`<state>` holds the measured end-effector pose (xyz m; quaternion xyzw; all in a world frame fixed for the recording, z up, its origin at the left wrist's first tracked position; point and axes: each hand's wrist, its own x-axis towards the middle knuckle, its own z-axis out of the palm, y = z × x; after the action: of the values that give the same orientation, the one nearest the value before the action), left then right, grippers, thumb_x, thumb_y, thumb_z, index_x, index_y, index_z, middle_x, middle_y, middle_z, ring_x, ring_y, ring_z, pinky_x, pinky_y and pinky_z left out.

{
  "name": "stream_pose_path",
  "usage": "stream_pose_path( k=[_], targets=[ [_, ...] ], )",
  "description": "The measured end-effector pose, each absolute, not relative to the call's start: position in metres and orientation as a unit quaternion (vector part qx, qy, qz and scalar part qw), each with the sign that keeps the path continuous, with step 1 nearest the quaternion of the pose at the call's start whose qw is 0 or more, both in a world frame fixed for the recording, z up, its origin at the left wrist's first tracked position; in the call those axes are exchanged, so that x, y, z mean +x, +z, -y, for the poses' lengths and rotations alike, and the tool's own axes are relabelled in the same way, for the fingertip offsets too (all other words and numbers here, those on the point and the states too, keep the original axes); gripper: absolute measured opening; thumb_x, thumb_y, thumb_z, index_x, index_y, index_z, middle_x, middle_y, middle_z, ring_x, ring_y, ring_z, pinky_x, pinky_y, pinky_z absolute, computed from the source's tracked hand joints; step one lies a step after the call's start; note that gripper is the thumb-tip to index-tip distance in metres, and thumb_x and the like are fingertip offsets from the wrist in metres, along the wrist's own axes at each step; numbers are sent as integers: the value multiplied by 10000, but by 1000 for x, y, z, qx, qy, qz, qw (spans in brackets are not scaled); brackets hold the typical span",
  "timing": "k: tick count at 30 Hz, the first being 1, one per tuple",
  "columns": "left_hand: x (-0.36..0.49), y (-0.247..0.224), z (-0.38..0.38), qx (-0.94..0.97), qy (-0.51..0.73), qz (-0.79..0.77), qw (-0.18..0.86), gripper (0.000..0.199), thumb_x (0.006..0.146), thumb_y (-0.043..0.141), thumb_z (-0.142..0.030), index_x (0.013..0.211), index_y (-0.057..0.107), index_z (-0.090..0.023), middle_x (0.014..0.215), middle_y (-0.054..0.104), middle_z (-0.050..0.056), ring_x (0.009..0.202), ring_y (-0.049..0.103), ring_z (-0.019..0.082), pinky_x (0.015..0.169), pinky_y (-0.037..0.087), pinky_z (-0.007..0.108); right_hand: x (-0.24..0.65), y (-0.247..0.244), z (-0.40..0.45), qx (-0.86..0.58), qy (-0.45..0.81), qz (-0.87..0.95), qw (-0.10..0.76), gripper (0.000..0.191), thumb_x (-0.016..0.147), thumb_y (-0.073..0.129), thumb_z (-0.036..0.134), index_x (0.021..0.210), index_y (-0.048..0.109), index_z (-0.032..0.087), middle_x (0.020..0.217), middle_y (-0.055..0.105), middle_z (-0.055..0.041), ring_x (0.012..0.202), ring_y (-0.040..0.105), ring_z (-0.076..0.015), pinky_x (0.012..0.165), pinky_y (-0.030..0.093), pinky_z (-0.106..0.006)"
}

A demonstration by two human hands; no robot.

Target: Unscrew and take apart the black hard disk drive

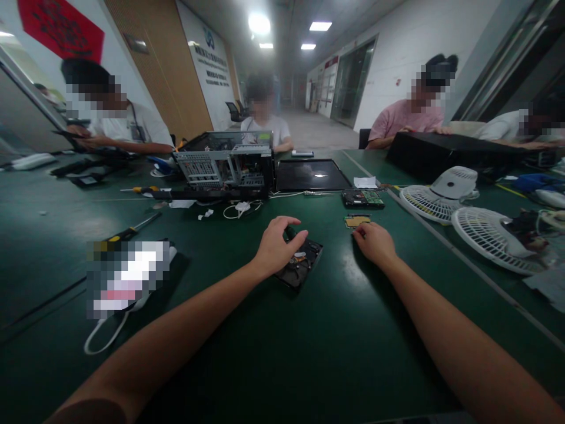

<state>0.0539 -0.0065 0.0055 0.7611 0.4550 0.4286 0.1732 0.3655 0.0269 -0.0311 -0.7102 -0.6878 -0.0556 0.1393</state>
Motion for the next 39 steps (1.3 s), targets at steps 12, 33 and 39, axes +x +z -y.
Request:
stream_pose_path(
  k=[12, 33, 39],
  targets=[
    [56, 8, 4, 794, 421, -417, 135, 325, 928, 703, -352, 1213, 619, -222, 1215, 635, 74, 1182, 591, 254, 1042, 499, 438, 380, -3, -53, -756, -47, 579, 302, 336, 978, 508, 381, 1012, 766, 168, 1002, 763, -133, 945, 671, -274, 844, 461, -374],
    [60, 13, 25, 819, 259, -507, 73, 940, 862, 602, -749, 1554, 325, -177, 1565, 390, 218, 1475, 300, 453, 1194, 286, 639, 306, 19, -31, -509, 513, 450, 524, 119, 747, 698, 187, 797, 591, 204, 854, 696, -54, 848, 712, -217, 846, 627, -414],
    [55, 8, 26, 821, 145, -529, 160, 1168, 717, 527, -945, 1557, 379, -148, 1445, 518, 263, 1309, 478, 503, 1051, 407, 642, 376, 2, -62, -740, 222, 390, 500, 25, 752, 608, 222, 741, 589, 209, 810, 692, -120, 993, 678, -335, 867, 556, -465]
  ],
)
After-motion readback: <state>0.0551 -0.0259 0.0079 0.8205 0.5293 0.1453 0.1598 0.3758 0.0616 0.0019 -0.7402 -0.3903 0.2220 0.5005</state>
